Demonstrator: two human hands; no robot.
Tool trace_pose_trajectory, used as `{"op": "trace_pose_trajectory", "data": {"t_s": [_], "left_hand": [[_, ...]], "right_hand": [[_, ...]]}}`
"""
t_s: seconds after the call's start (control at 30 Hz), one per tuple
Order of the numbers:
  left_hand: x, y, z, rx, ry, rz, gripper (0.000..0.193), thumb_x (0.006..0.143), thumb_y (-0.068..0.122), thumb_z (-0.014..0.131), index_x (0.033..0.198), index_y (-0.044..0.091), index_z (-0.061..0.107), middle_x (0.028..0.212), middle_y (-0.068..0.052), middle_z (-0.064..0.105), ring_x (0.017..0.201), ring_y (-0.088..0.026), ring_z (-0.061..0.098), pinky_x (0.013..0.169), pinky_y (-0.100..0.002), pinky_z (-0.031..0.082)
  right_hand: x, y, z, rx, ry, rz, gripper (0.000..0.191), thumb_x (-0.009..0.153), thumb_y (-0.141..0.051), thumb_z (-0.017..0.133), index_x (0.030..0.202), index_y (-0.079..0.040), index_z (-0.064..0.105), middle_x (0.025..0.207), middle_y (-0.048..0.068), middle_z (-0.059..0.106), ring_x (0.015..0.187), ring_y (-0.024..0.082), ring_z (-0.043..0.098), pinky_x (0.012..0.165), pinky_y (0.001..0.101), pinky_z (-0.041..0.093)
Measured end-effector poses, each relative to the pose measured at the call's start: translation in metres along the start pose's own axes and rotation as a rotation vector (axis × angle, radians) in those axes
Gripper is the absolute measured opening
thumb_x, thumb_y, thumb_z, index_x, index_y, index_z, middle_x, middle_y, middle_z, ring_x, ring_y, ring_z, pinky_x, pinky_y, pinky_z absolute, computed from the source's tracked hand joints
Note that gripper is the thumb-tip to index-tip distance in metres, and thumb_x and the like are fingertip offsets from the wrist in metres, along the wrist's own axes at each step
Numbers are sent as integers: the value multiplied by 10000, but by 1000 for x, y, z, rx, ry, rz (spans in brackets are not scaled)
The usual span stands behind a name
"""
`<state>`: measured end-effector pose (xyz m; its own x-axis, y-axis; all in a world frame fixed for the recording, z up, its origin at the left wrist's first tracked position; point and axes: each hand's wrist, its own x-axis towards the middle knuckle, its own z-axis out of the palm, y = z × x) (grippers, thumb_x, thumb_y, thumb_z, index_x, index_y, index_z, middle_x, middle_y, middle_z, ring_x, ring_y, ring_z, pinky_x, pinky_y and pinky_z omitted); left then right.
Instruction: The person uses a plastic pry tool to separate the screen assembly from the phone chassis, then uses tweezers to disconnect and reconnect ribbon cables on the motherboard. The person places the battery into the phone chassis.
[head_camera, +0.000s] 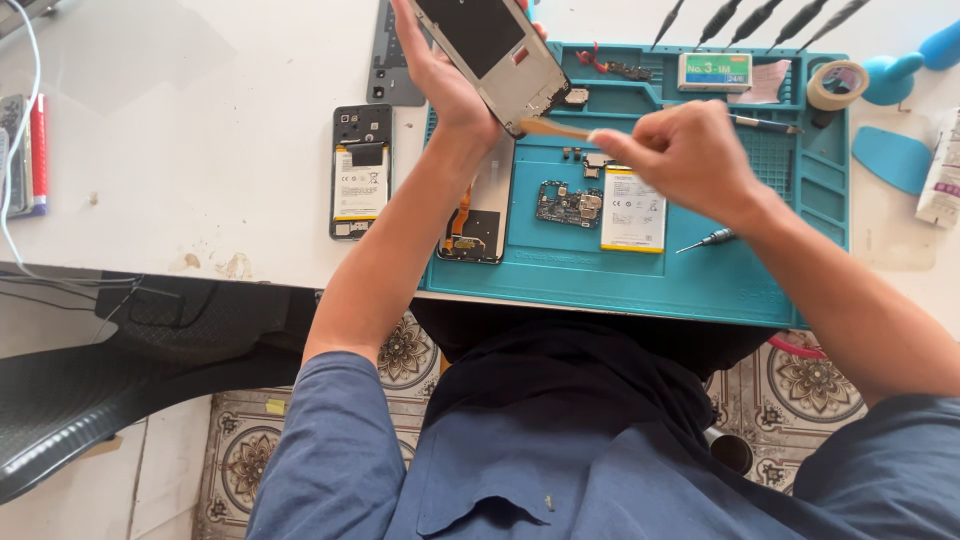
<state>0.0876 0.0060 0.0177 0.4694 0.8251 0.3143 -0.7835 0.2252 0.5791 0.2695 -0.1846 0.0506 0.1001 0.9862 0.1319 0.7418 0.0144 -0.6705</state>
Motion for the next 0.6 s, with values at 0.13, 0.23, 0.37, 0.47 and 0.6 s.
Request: {"op": "trace_pose_trajectory", "data": {"t_s": [0.13,0.23,0.37,0.47,0.6], "left_hand": [[-2,-3,4,33,29,43,854,983,775,286,1247,15,569,1033,-199,710,900,-290,746,820,-470,659],[-3,-3,4,45,-1,18,850,983,777,307,1273,26,579,1055,-189,717,896,-296,746,823,-468,647],[-5,-7,8,-3,-16,-87,861,952,782,314,1285,36,586,1049,-196,722,886,-302,746,826,-479,640],[-7,-11,17,-24,11,-134,823,963,745,330,1288,34,584,1067,-192,712,925,-298,739,831,-491,634],[-12,-13,25,-75,-75,-282,860,967,765,353,1272,3,612,1040,-171,704,880,-285,729,784,-449,625]], "right_hand": [[-3,-1,9,45,-20,-20,562,1022,-386,707,584,-39,638,413,21,456,364,55,337,365,259,227],[3,11,1,45,-48,1,520,1007,-399,681,588,-93,654,424,-26,493,332,53,341,339,270,219],[12,29,-10,-3,108,-21,629,1095,-410,667,578,-60,599,463,-1,465,383,62,331,385,284,206],[15,33,-10,10,141,6,622,1109,-403,656,592,-64,593,470,-5,461,387,55,337,376,278,219],[11,23,2,42,11,-34,582,1061,-381,645,572,-68,600,443,-19,467,360,64,330,349,284,229]]}}
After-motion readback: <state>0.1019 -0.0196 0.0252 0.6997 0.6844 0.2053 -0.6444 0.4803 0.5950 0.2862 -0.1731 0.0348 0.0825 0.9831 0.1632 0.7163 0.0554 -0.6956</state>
